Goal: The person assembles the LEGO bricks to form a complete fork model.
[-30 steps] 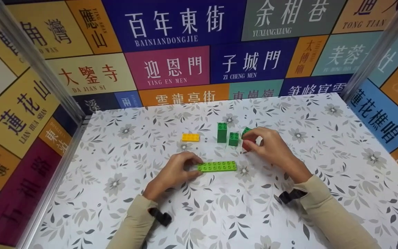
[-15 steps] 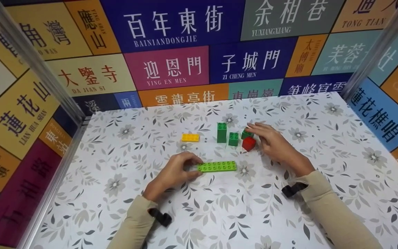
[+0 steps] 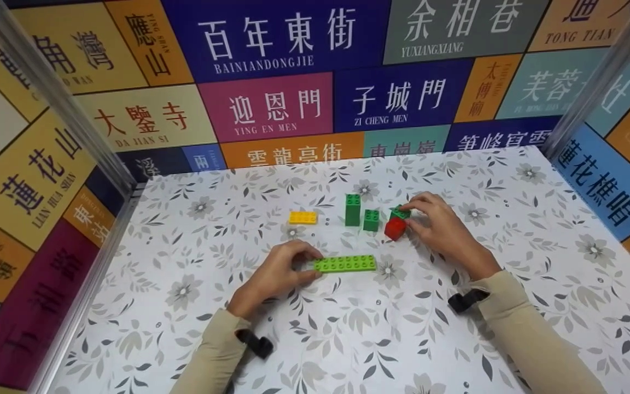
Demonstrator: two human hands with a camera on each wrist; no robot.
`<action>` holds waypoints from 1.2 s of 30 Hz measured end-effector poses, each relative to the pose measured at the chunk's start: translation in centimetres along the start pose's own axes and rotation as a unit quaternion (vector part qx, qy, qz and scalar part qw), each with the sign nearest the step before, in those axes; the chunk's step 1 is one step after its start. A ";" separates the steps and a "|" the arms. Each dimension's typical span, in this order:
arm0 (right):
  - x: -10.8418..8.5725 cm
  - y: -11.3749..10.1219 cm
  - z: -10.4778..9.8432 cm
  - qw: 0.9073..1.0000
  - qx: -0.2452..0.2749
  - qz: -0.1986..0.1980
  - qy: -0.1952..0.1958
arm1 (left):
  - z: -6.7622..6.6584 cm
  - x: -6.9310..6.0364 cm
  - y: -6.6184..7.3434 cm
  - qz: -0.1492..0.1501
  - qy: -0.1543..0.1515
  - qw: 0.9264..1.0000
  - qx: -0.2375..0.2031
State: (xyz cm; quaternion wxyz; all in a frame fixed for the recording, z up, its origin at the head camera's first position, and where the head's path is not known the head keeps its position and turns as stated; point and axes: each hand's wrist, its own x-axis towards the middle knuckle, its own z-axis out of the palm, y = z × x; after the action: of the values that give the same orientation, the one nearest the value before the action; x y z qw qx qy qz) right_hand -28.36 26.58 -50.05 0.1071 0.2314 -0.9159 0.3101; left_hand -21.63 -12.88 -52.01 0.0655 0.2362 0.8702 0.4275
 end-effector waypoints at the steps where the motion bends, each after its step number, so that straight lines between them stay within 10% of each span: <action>1: 0.0 0.1 0.0 1.000 0.003 0.004 0.000 | 0.0 0.0 0.0 0.000 -0.001 1.000 0.001; 18: 0.2 0.1 -0.5 0.999 0.038 0.031 0.009 | 0.0 0.1 0.0 -0.001 -0.001 1.000 0.000; 36: 0.3 -2.5 -1.5 0.996 0.043 -0.038 0.071 | 0.2 0.1 -0.2 0.031 0.016 0.999 0.005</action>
State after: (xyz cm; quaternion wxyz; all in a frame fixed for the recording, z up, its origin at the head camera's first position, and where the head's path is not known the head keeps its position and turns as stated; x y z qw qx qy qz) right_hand -27.34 25.68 -47.46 0.1734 0.2479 -0.8824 0.3603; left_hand -21.72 -12.85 -52.31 0.0371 0.2564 0.8657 0.4282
